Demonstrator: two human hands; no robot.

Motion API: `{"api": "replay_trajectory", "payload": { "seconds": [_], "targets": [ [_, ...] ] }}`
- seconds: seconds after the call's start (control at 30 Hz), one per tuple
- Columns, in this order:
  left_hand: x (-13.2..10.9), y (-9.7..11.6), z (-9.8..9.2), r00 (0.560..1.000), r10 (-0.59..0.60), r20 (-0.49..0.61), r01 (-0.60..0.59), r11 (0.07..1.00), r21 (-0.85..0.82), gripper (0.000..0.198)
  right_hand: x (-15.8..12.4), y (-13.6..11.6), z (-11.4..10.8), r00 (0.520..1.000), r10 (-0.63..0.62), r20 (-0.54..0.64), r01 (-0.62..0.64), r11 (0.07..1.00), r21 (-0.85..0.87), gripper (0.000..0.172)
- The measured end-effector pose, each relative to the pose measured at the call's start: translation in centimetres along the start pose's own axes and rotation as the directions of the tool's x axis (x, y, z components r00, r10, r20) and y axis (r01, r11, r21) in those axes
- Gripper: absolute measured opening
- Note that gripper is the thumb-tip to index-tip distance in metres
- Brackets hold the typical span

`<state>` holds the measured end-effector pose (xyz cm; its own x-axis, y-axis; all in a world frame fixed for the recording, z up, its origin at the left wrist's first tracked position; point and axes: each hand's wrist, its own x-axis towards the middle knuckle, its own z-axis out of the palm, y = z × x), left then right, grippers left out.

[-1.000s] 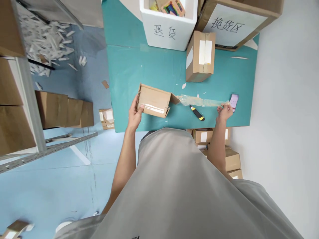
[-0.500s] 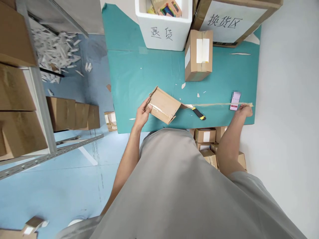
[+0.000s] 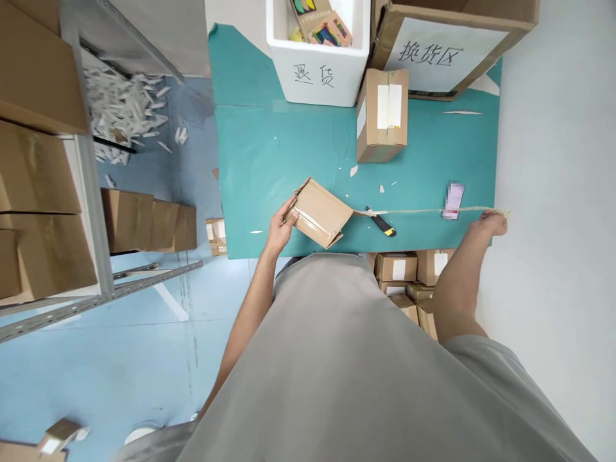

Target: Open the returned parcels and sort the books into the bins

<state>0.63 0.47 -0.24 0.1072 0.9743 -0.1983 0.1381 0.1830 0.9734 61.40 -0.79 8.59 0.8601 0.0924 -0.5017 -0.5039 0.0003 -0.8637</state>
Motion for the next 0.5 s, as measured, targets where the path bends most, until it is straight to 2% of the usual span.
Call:
{"api": "replay_trajectory", "payload": {
  "seconds": [0.07,0.13,0.23,0.3,0.37,0.5],
  "targets": [
    [-0.8,-0.7,-0.6,0.999,-0.004,-0.05,0.003,1.0,-0.012,0.092,0.6,0.2,0.0,0.994,-0.079,-0.072,0.082,0.996,0.035,0.039],
    [-1.9,-1.6,-1.4,0.992,-0.005,-0.123,0.003,1.0,-0.017,0.099,0.7,1.1,0.2,0.988,-0.145,-0.06,0.145,0.989,0.001,0.038],
    [-3.4,-3.0,-2.5,0.971,0.001,-0.24,0.001,1.0,0.01,0.103,-0.8,4.3,0.8,0.984,-0.11,0.143,0.134,0.975,-0.174,0.029],
    [-4.2,-3.8,-3.1,0.945,0.018,-0.325,-0.003,0.999,0.047,0.097,-3.2,7.8,1.1,0.931,-0.004,0.364,0.143,0.923,-0.356,0.021],
    [-4.7,-4.3,-3.5,0.908,0.035,-0.417,0.008,0.995,0.101,0.087,-6.4,12.0,1.3,0.869,0.136,0.476,0.13,0.865,-0.484,0.014],
    [-5.9,-5.2,-4.6,0.845,0.02,-0.535,0.082,0.982,0.167,0.071,-13.3,20.1,0.8,0.691,0.485,0.536,0.087,0.68,-0.728,0.022]
  ]
}}
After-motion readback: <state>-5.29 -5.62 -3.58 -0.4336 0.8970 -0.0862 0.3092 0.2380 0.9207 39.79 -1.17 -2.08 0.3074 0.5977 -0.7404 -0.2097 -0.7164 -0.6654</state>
